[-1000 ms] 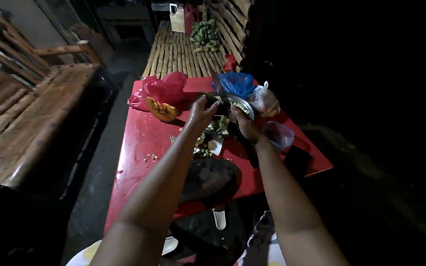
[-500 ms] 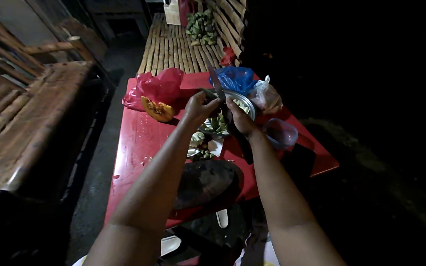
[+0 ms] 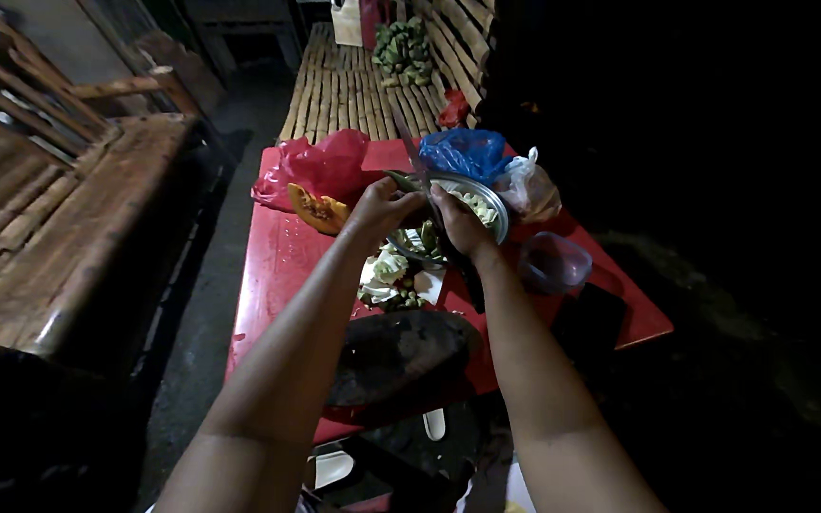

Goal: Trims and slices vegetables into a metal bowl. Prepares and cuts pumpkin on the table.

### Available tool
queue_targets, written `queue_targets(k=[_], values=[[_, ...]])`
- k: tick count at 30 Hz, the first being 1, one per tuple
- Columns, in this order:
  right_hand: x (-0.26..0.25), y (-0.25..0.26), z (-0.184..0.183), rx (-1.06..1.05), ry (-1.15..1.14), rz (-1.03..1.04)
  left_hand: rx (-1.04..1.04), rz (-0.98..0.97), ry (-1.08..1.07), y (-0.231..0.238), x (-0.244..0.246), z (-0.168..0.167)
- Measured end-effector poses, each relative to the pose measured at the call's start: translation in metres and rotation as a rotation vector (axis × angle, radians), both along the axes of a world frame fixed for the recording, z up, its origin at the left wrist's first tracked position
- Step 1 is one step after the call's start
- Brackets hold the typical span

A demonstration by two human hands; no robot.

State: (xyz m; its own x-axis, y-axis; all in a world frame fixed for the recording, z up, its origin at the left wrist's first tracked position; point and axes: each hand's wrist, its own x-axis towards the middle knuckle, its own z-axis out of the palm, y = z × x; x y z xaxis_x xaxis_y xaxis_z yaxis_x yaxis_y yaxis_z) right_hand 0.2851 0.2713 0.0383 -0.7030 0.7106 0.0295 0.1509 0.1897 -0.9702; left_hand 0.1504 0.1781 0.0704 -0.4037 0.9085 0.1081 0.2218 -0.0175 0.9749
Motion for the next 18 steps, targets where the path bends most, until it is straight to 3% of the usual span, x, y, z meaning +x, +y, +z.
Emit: queue_targets(k=[6,10,18], values=[[0.006,0.009,-0.004,0.117,-0.179,-0.113,0.039,0.021,-0.067,0.0,-0.004,-0.003],[0.011,0.014,-0.008,0.172,-0.132,-0.207,0.051,0.064,-0.167,0.0,-0.009,-0.008],[0.023,0.01,0.0,0.061,-0.203,-0.157,0.005,0.081,-0.277,0.002,-0.004,-0.012]])
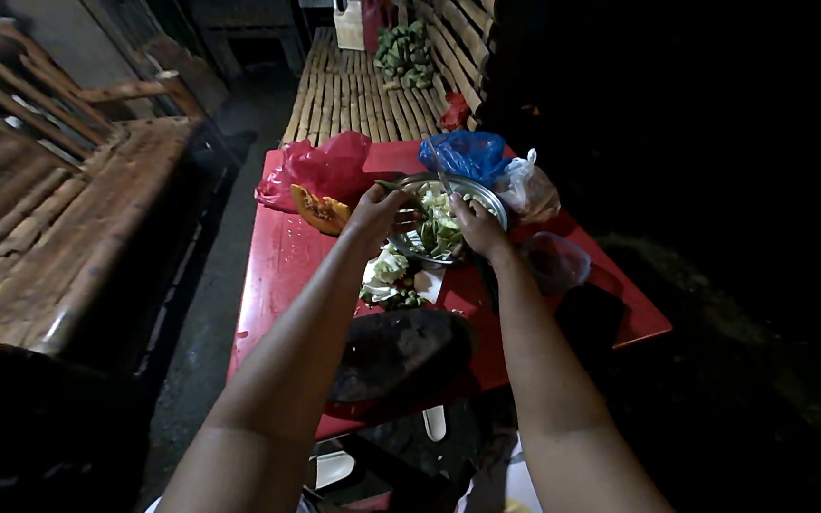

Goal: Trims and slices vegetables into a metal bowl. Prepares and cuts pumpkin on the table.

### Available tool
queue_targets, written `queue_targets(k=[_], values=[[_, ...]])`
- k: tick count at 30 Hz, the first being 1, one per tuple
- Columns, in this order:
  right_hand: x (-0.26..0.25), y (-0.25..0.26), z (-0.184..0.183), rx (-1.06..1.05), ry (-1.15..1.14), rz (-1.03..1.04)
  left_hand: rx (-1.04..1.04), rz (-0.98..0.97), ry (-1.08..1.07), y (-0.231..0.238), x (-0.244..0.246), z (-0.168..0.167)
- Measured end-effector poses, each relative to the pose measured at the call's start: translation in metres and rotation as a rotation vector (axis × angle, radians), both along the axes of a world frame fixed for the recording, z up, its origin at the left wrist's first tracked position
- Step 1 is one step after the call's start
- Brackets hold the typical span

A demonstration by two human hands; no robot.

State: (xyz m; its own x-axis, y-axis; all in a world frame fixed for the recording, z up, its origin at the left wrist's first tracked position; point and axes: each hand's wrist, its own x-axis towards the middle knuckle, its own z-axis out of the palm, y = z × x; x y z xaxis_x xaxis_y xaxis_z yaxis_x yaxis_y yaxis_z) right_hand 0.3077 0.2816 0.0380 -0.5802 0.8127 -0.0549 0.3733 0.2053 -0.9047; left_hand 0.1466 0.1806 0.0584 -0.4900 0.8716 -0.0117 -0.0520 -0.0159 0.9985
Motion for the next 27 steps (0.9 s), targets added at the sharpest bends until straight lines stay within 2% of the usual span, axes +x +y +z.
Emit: queue_targets(k=[3,8,12,16,27], values=[[0.002,0.0,0.003,0.019,-0.039,0.013,-0.016,-0.009,0.027,0.001,0.0,-0.002],[0.005,-0.007,0.011,0.009,0.032,0.054,-0.027,-0.004,0.109,0.003,0.0,-0.007],[0.001,-0.007,0.003,0.063,0.096,0.111,-0.018,0.028,0.121,0.004,0.002,-0.007],[-0.001,0.004,-0.008,0.132,0.136,0.077,-0.027,0.017,0.127,0.004,0.002,-0.005],[0.002,0.006,-0.011,-0.06,0.275,-0.015,-0.026,0.007,0.11,0.004,0.003,-0.008]])
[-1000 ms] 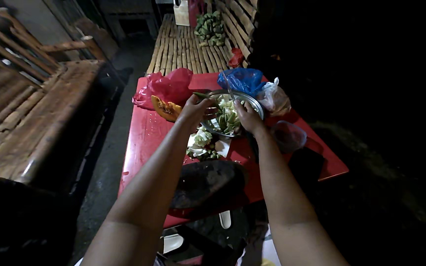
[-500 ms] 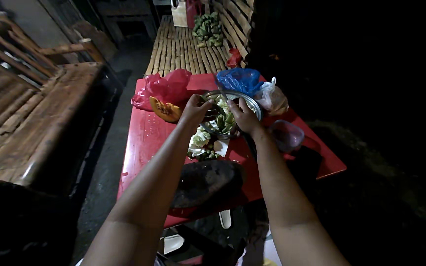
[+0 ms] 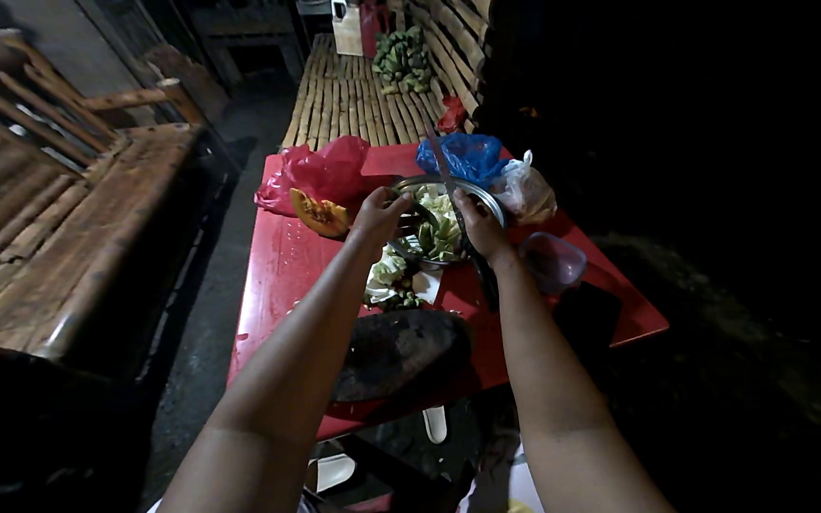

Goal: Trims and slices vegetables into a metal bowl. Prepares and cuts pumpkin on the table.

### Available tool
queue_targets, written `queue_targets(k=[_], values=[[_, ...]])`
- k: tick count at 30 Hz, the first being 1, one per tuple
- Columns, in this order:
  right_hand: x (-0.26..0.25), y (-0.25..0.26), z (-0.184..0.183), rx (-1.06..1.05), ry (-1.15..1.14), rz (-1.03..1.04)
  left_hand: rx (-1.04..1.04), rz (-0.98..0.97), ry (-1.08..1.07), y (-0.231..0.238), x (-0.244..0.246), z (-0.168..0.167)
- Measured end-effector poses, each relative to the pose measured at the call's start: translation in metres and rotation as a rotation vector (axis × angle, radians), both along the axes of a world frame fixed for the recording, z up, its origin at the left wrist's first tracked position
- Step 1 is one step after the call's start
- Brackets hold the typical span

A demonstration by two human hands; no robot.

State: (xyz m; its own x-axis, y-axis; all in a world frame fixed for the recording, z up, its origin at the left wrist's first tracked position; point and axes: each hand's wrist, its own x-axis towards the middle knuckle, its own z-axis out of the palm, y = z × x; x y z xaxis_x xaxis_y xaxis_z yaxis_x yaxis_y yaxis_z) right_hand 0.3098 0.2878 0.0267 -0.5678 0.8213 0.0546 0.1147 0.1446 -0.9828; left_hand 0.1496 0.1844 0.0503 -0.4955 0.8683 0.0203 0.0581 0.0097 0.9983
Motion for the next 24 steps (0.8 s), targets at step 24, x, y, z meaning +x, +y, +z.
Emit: queue_targets(k=[24], values=[[-0.002,-0.019,0.006,0.029,-0.12,0.261,0.135,0.157,0.08,0.004,0.006,0.001]])
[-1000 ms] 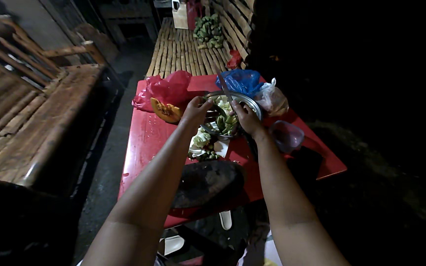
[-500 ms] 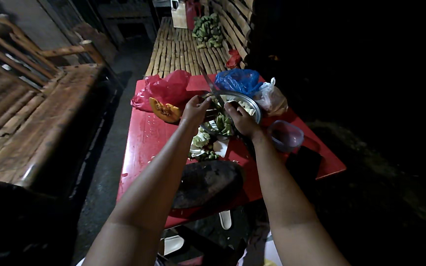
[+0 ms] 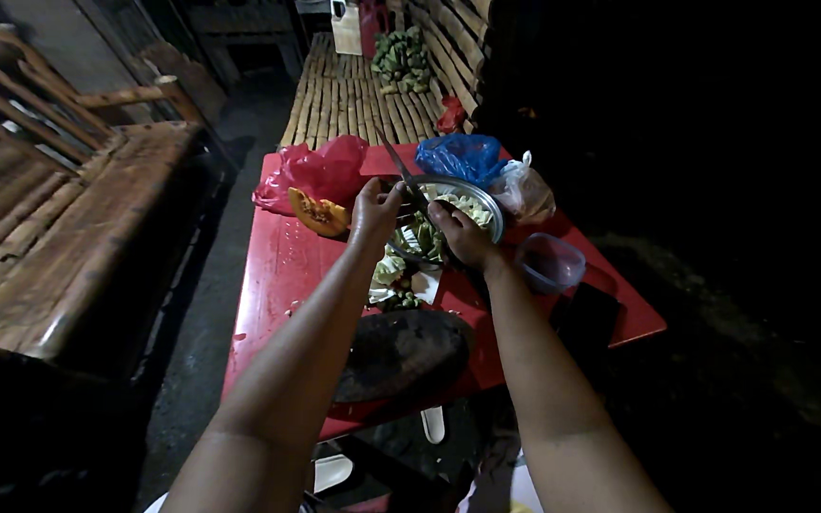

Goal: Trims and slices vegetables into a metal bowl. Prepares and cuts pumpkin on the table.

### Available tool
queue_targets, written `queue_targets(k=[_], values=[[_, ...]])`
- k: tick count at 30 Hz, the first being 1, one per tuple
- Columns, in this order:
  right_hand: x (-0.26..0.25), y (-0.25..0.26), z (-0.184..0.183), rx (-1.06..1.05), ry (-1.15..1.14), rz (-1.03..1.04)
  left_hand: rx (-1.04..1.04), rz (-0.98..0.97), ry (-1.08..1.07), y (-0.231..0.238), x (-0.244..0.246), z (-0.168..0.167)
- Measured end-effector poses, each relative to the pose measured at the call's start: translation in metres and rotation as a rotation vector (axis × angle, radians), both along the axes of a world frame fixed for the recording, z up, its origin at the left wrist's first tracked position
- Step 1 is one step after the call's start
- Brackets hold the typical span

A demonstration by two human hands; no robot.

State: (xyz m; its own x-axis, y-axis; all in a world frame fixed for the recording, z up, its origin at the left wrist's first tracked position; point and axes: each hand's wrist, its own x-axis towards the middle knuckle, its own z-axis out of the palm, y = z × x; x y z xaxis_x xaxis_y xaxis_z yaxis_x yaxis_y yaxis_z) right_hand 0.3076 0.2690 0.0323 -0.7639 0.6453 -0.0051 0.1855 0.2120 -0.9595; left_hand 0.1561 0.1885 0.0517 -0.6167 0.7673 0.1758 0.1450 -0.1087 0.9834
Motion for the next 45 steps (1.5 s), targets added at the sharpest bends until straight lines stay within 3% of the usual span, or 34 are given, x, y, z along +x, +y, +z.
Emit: queue_targets(k=[18,24,39,45], values=[[0.012,-0.006,0.013,-0.095,-0.157,0.061,0.015,0.052,0.054,0.0,0.005,-0.004],[0.013,-0.009,0.015,-0.144,-0.108,0.077,0.022,0.044,0.039,0.0,0.006,-0.003],[0.006,-0.008,0.007,0.056,-0.016,0.014,-0.097,0.039,0.331,0.0,0.006,-0.001],[0.004,-0.002,0.002,-0.126,0.041,0.056,-0.075,-0.024,0.324,0.0,0.01,0.003]])
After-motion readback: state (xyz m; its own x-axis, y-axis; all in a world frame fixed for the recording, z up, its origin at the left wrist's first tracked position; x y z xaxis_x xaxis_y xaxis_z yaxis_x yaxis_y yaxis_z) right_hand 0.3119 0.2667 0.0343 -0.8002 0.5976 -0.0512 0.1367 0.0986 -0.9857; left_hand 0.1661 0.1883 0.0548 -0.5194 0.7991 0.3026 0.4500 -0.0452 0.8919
